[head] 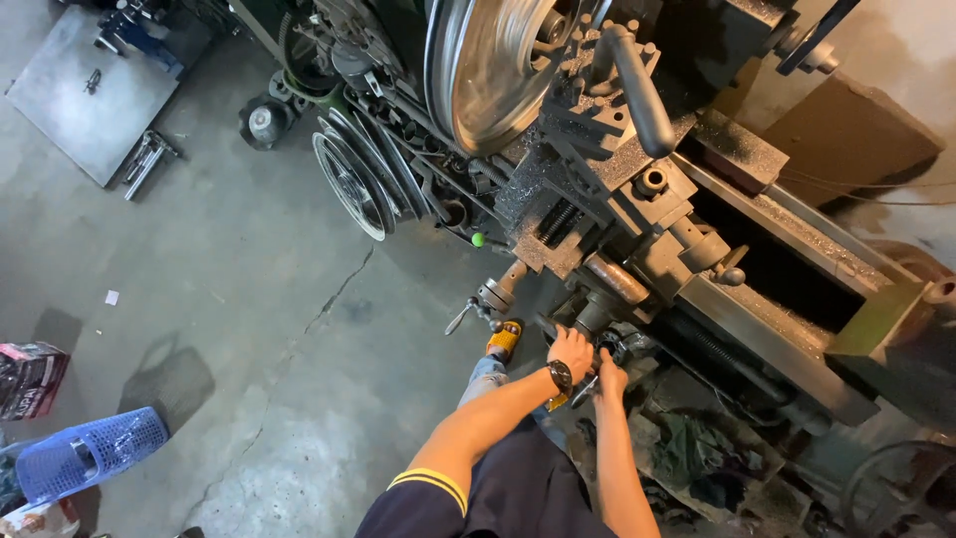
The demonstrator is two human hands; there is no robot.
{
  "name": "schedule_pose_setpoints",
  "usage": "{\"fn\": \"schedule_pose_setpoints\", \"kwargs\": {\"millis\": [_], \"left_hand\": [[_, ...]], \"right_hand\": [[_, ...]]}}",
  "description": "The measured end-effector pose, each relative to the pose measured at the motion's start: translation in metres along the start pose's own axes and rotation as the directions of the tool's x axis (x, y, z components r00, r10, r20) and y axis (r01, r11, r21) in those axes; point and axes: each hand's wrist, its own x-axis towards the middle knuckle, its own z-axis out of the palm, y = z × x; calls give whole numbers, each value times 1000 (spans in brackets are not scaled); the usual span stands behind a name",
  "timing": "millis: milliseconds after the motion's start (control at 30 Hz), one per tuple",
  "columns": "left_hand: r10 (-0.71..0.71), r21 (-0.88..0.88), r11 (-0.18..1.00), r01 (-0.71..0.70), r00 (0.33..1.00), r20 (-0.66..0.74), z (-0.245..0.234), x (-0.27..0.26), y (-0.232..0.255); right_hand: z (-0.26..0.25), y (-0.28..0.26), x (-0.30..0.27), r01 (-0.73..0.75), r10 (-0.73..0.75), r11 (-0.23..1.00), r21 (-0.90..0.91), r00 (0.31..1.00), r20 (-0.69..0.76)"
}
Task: The person operates a metal lathe, turning a cylindrical metal workpiece while adjusting the tool post and handwheels. The person repeatedly engages the cutting tool, removes metal shavings, and repositions the tool to continue machining the workpiece.
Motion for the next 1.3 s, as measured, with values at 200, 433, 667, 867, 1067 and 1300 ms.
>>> {"fn": "schedule_pose_setpoints", "kwargs": {"millis": [200, 433, 667, 867, 1067, 1300], "left_hand": [[26, 114, 993, -34, 997, 70, -20, -1, 23], [227, -50, 966, -254, 924, -306, -42, -9, -26], [198, -264, 948, -179, 979, 47, -36, -8, -93], [155, -276, 956, -99, 970, 186, -81, -17, -72], [45, -187, 982, 15, 949, 311, -88, -15, -43], [-95, -30, 993, 111, 941, 325, -72, -3, -7]], "right_hand": [[-2, 7, 4, -16, 9, 988, 155, 999, 43], [-2, 26, 35, -48, 17, 958, 281, 993, 113], [1, 30, 54, -131, 108, 978, 162, 984, 141], [-11, 44, 81, -366, 198, 845, 390, 891, 408], [-11, 18, 46, -362, 263, 833, 417, 924, 277], [1, -29, -24, -278, 279, 951, 135, 960, 9]]}}
